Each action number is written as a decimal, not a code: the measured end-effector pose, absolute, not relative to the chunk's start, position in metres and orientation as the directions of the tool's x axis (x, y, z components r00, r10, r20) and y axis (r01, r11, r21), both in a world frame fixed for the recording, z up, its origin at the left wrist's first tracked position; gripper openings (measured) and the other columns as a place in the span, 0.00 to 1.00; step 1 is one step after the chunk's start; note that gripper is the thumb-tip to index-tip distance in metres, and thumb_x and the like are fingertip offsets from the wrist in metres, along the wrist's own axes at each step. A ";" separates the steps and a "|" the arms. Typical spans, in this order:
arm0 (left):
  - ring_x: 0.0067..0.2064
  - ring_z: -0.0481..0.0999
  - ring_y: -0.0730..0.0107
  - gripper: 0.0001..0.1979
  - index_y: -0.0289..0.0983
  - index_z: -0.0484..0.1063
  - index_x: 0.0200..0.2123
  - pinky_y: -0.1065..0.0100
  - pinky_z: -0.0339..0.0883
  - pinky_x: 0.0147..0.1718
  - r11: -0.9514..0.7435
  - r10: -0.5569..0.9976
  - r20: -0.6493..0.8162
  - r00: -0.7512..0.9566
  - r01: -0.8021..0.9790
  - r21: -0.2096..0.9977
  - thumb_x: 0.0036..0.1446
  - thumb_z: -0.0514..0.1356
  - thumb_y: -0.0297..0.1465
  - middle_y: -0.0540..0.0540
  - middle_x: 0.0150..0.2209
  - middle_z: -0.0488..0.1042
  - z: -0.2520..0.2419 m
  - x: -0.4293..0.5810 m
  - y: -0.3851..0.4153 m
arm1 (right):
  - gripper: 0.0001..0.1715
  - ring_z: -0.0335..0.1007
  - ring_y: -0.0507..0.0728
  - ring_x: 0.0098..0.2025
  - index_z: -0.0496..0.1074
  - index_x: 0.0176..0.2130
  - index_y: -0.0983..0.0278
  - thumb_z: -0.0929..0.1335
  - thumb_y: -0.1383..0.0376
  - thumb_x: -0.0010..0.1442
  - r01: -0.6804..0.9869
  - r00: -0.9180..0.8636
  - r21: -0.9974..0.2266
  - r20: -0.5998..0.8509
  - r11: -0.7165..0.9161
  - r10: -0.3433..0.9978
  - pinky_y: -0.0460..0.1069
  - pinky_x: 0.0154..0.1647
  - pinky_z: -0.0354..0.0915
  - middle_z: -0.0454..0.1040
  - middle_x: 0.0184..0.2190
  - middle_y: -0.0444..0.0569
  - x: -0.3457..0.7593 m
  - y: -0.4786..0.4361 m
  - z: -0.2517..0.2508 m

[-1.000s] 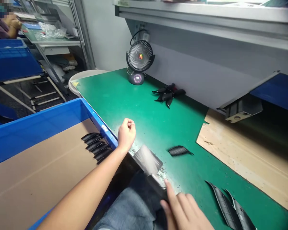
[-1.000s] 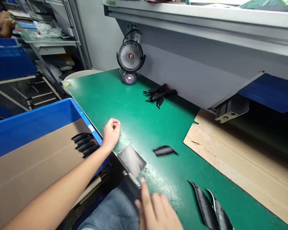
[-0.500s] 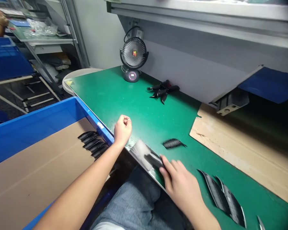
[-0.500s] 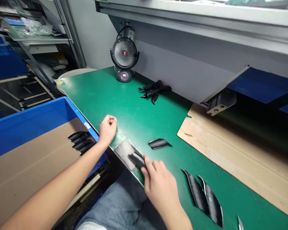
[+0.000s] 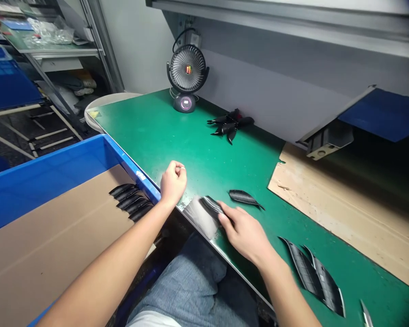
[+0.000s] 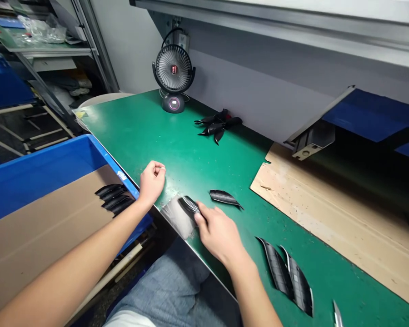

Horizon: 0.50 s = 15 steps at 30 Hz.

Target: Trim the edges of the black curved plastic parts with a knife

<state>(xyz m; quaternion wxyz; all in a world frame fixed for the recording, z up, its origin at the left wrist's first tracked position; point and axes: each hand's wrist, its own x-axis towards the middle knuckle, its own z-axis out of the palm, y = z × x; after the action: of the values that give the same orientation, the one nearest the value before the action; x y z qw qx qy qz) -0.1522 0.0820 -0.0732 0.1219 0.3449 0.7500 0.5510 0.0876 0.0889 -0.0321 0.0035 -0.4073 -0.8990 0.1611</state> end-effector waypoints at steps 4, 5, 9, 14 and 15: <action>0.27 0.70 0.69 0.04 0.41 0.69 0.34 0.69 0.59 0.30 0.170 0.661 0.194 -0.725 0.396 0.903 0.59 0.55 0.32 0.53 0.24 0.71 -0.074 -0.152 0.082 | 0.26 0.70 0.64 0.52 0.65 0.62 0.60 0.55 0.57 0.71 0.757 -0.638 -0.289 -0.130 0.586 0.759 0.57 0.45 0.67 0.76 0.51 0.53 0.088 0.091 -0.032; 0.27 0.70 0.69 0.04 0.41 0.68 0.34 0.69 0.59 0.30 0.174 0.659 0.195 -0.727 0.398 0.901 0.59 0.55 0.32 0.53 0.24 0.71 -0.073 -0.152 0.082 | 0.25 0.70 0.64 0.52 0.64 0.62 0.59 0.55 0.57 0.71 0.745 -0.651 -0.298 -0.126 0.597 0.749 0.56 0.46 0.67 0.76 0.50 0.52 0.088 0.093 -0.032; 0.26 0.70 0.69 0.04 0.41 0.68 0.34 0.69 0.58 0.30 0.175 0.662 0.202 -0.721 0.412 0.894 0.59 0.55 0.31 0.53 0.24 0.70 -0.070 -0.152 0.082 | 0.25 0.69 0.62 0.54 0.65 0.62 0.60 0.56 0.57 0.71 0.708 -0.688 -0.335 -0.132 0.621 0.713 0.56 0.51 0.65 0.75 0.52 0.51 0.091 0.097 -0.032; 0.27 0.71 0.68 0.04 0.41 0.69 0.34 0.68 0.58 0.30 0.182 0.664 0.205 -0.719 0.422 0.888 0.59 0.55 0.32 0.53 0.25 0.71 -0.070 -0.151 0.082 | 0.25 0.71 0.60 0.49 0.66 0.61 0.61 0.56 0.58 0.71 0.684 -0.706 -0.360 -0.106 0.634 0.701 0.53 0.48 0.65 0.76 0.50 0.51 0.089 0.100 -0.032; 0.27 0.71 0.68 0.04 0.41 0.68 0.34 0.68 0.58 0.30 0.185 0.660 0.205 -0.723 0.422 0.888 0.59 0.55 0.32 0.52 0.25 0.71 -0.070 -0.151 0.082 | 0.24 0.71 0.60 0.48 0.66 0.61 0.59 0.57 0.58 0.71 0.675 -0.714 -0.363 -0.099 0.642 0.694 0.52 0.47 0.65 0.77 0.49 0.50 0.088 0.100 -0.032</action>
<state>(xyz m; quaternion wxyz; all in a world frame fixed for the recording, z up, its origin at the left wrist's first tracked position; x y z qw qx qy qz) -0.1509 0.0821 -0.0701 0.1123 0.3549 0.7617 0.5304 0.0885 0.1005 -0.0317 0.0247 -0.3776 -0.9059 0.1901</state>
